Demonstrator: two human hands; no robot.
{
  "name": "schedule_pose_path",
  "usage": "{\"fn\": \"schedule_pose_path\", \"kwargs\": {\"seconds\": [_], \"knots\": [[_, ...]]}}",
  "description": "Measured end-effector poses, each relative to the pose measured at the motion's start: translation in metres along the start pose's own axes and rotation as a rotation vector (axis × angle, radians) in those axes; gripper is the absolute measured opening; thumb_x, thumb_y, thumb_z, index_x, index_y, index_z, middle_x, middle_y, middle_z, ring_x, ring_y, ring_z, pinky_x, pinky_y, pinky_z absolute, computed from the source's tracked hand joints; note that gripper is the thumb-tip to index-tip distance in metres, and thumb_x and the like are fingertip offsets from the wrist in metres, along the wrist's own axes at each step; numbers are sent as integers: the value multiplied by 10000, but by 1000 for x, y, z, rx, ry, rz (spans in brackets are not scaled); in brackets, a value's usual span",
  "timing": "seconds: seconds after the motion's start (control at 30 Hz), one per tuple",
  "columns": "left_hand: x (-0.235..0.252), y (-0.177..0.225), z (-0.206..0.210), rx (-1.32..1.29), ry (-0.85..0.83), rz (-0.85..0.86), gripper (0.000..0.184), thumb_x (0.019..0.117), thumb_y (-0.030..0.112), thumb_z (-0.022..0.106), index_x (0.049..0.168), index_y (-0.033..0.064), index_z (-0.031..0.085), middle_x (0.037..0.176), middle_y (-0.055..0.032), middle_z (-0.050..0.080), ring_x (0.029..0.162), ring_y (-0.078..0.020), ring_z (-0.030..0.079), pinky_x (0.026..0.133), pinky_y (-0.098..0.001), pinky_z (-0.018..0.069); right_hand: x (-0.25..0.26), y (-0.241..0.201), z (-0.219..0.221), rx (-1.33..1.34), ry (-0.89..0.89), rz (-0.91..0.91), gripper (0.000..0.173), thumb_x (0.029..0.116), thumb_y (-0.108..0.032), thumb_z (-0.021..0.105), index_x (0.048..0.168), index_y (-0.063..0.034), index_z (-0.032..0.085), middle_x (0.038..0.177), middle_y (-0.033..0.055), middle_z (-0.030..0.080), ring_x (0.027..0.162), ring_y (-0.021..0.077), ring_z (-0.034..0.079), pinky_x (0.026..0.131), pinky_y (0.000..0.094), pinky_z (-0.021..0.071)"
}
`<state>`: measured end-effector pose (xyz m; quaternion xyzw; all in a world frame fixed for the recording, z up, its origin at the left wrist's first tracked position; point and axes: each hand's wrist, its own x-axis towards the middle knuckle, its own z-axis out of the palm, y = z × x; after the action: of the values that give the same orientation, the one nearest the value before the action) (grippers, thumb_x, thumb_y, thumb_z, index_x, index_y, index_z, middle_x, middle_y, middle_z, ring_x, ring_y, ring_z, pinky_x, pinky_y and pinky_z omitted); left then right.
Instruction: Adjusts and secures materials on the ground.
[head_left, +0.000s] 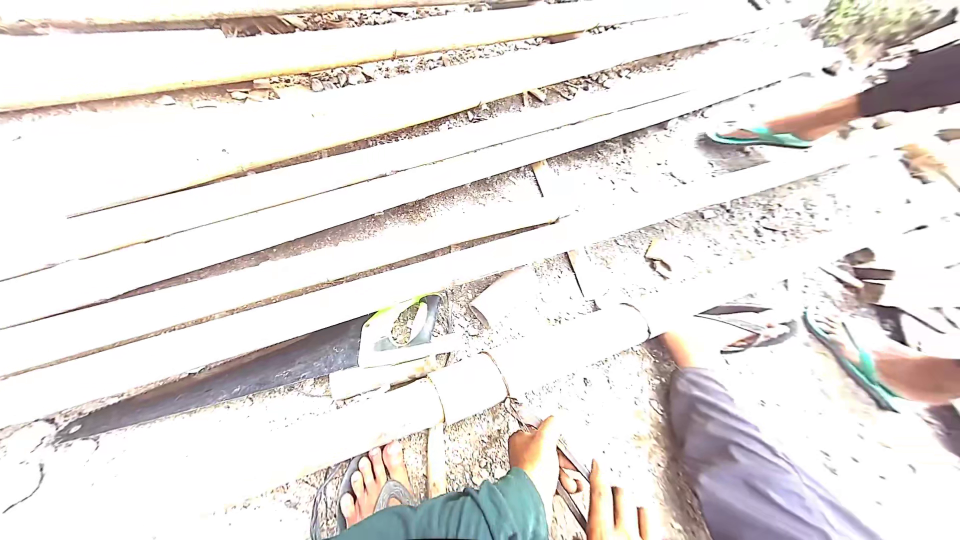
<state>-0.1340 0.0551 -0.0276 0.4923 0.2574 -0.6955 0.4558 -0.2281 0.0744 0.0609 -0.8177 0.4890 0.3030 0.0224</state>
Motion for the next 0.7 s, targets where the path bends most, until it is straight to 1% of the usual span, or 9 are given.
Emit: {"fn": "schedule_pose_path", "kwargs": {"seconds": [0.07, 0.13, 0.2, 0.3, 0.33, 0.4, 0.43, 0.6, 0.7], "knots": [[5, 0, -3, 56, -34, 1, 491, 1082, 400, 513, 827, -7, 617, 611, -99, 644, 506, -165, 616, 529, -317, 521, 13, 11, 14, -44, 91, -47, 659, 818, -42, 696, 1453, 5, 526, 1223, 288, 655, 1077, 502, 650, 781, 613, 543], [4, 0, -23, 274, -173, 20, 531, 1081, 471, 481, 1081, -28, 664, 911, -149, 751, 844, -233, 732, 801, -417, 579, 21, 24, 13, -54, 24, -97, 690, 789, -41, 705, 1452, 1, 520, 1185, 301, 655, 983, 497, 682, 710, 600, 562], [-5, 8, -55, 659, -303, 162, 590, 1049, 487, 532, 1315, -39, 576, 1219, -204, 687, 1161, -322, 661, 1026, -528, 506, 26, 31, -2, -43, -63, -126, 746, 765, -67, 733, 1467, 1, 490, 1184, 317, 642, 938, 499, 688, 686, 619, 557], [-33, 32, -98, 1291, 58, 878, 463, 924, 503, 677, 1080, 74, 756, 1059, -93, 757, 1035, -252, 716, 919, -484, 556, 31, 33, -27, -42, -136, -154, 772, 753, -92, 738, 1476, -12, 482, 1168, 308, 655, 892, 484, 697, 685, 620, 554], [-33, 45, -107, 1408, 187, 1077, 486, 871, 487, 727, 1130, 77, 744, 1140, -121, 735, 1112, -299, 684, 954, -514, 526, 32, 33, -32, -41, -165, -157, 779, 749, -94, 739, 1478, -15, 475, 1168, 306, 655, 883, 482, 698, 687, 619, 555], [-27, 83, -111, 1676, 215, 935, 845, 829, 505, 762, 1504, 73, 494, 1521, -191, 502, 1424, -379, 454, 1178, -553, 343, 38, 33, -37, -39, -263, -135, 818, 759, -113, 740, 1513, -38, 432, 1211, 294, 642, 915, 479, 694, 723, 625, 553], [-19, 98, -107, 1771, 192, 765, 972, 821, 521, 771, 1588, 89, 358, 1567, -189, 440, 1445, -379, 421, 1191, -551, 325, 42, 33, -38, -37, -307, -119, 835, 761, -120, 740, 1528, -61, 417, 1234, 282, 636, 936, 473, 693, 739, 627, 552], [0, 109, -85, 1845, 186, 456, 1083, 762, 553, 810, 1597, 86, 300, 1460, -216, 535, 1274, -407, 577, 1036, -610, 461, 74, 50, -47, -8, -480, -106, 803, 765, -144, 765, 1500, -167, 444, 1283, 235, 642, 1114, 466, 649, 860, 673, 519], [-3, 107, -85, 1839, 232, 473, 1062, 774, 523, 812, 1587, 61, 309, 1452, -237, 534, 1285, -421, 565, 1060, -604, 447, 73, 31, -63, -209, -306, -116, 730, 785, -92, 738, 1473, -121, 499, 1298, 237, 622, 1232, 449, 571, 1002, 612, 449]]}}
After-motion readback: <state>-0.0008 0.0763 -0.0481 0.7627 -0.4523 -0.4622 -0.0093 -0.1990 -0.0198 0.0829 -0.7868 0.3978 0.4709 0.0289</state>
